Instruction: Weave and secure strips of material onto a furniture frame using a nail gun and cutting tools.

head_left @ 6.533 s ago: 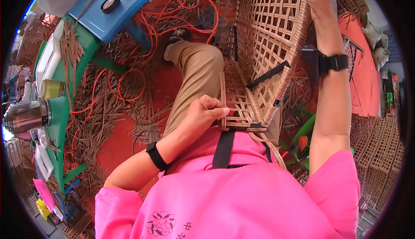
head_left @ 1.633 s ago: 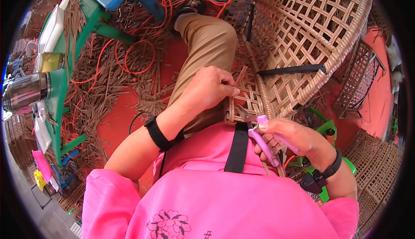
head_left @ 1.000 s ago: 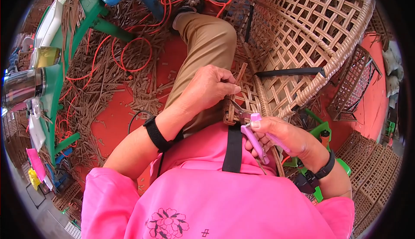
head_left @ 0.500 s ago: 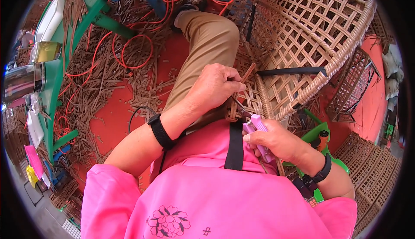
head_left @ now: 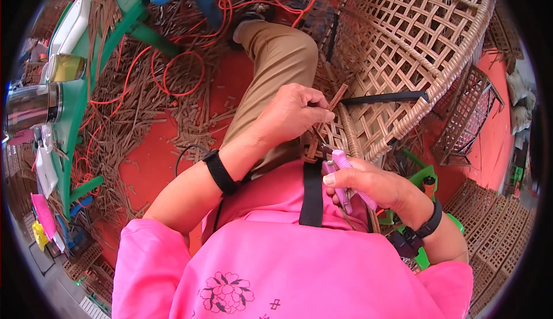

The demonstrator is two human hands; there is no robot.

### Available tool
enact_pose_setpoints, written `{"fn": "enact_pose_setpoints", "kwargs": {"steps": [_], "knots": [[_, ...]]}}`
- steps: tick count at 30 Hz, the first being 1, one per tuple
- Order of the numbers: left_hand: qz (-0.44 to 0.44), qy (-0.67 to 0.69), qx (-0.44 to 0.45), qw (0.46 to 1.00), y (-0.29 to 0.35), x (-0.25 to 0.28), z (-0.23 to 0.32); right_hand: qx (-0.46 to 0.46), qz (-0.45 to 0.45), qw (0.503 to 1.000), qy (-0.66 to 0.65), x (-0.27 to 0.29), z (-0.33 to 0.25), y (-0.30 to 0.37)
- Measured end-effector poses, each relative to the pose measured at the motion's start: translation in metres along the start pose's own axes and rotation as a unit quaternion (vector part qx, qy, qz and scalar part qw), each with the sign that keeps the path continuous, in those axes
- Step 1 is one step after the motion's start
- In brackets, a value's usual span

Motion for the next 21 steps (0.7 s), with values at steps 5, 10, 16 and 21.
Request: {"fn": "enact_pose_setpoints", "kwargs": {"steps": [5,10,16,21], "knots": [[-0.001,0.007,0.017,1.000,0.001,0.001,-0.001,0.020,-0.008,0.998,0.053,-0.001,0.001,-0.002],[0.043,0.017,-0.032,0.998,-0.011,0.007,0.001,-0.012,0.106,0.988,0.114,0.002,0.002,-0.005],[0.154,0.047,-0.040,0.986,-0.016,0.041,0.036,0.112,0.093,0.989,0.015,0.011,-0.001,0.035],[0.153,-0.103,-0.038,0.982,0.029,0.068,0.024,0.493,0.198,0.845,-0.059,0.074,-0.036,0.125]]}}
Point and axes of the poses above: each hand's wrist, its own y-axis away from the middle knuckle, its own x-axis out of the back of the hand, z = x × y, the point moved 7 cm from there along -y, towards the middle knuckle, and after that the axes turned 3 degrees about -z, right-handed, at the moved point
